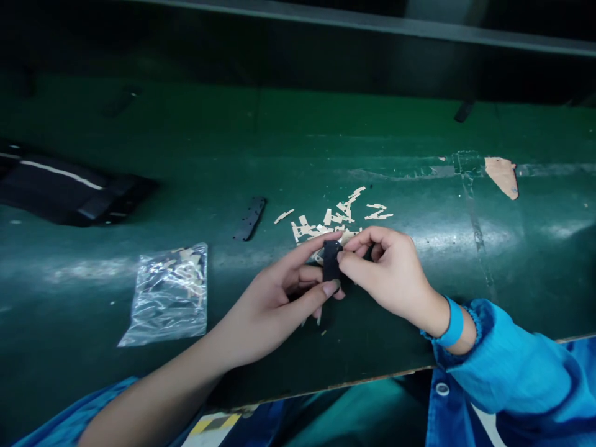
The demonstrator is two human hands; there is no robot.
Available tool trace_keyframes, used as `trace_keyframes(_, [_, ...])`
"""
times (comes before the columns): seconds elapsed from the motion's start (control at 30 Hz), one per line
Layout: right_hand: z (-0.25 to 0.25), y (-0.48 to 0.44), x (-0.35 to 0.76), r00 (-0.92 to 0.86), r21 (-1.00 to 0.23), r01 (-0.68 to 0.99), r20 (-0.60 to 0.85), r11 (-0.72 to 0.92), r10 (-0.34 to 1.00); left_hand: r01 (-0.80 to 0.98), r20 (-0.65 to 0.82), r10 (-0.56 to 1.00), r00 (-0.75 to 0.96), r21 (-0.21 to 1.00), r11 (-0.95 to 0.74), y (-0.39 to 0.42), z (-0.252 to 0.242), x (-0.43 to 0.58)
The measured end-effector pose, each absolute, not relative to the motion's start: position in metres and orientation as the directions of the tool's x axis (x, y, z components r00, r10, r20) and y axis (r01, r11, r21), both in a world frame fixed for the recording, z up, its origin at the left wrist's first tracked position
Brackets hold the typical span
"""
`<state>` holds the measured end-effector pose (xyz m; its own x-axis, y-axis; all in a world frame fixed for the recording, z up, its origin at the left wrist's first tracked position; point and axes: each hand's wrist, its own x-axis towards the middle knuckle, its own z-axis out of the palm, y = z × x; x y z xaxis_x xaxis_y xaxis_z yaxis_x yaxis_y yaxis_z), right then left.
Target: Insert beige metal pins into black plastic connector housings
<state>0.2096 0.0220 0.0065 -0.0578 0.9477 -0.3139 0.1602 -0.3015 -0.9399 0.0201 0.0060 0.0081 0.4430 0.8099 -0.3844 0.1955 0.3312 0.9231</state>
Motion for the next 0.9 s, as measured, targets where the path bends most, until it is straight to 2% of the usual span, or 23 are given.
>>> trace_keyframes(0.33, [0.0068,0.0207,0.2105,-0.027,-0.946,0.173,-0.284,-0.275,0.959,0.234,-0.400,0.806,0.436,0.915,0.328,0.0034,0.0060,0.0180])
trace_keyframes(0.67, [0.0043,0.0147,0.2050,0.074,-0.937,0.324,-0.110,-0.128,0.991,0.239,-0.366,0.828,0.425,0.927,0.288,0.0021,0.0031,0.0235])
trace_keyframes(0.77, [0.0047,0.0148,0.2056,0.074,-0.931,0.339,-0.116,-0.135,0.990,0.250,-0.339,0.838,0.429,0.935,0.250,0.0016,0.0035,0.0231])
trace_keyframes(0.9, [0.0062,0.0166,0.2075,0.043,-0.931,0.299,-0.205,-0.208,0.978,0.268,-0.324,0.832,0.451,0.938,0.220,0.0019,0.0034,0.0218])
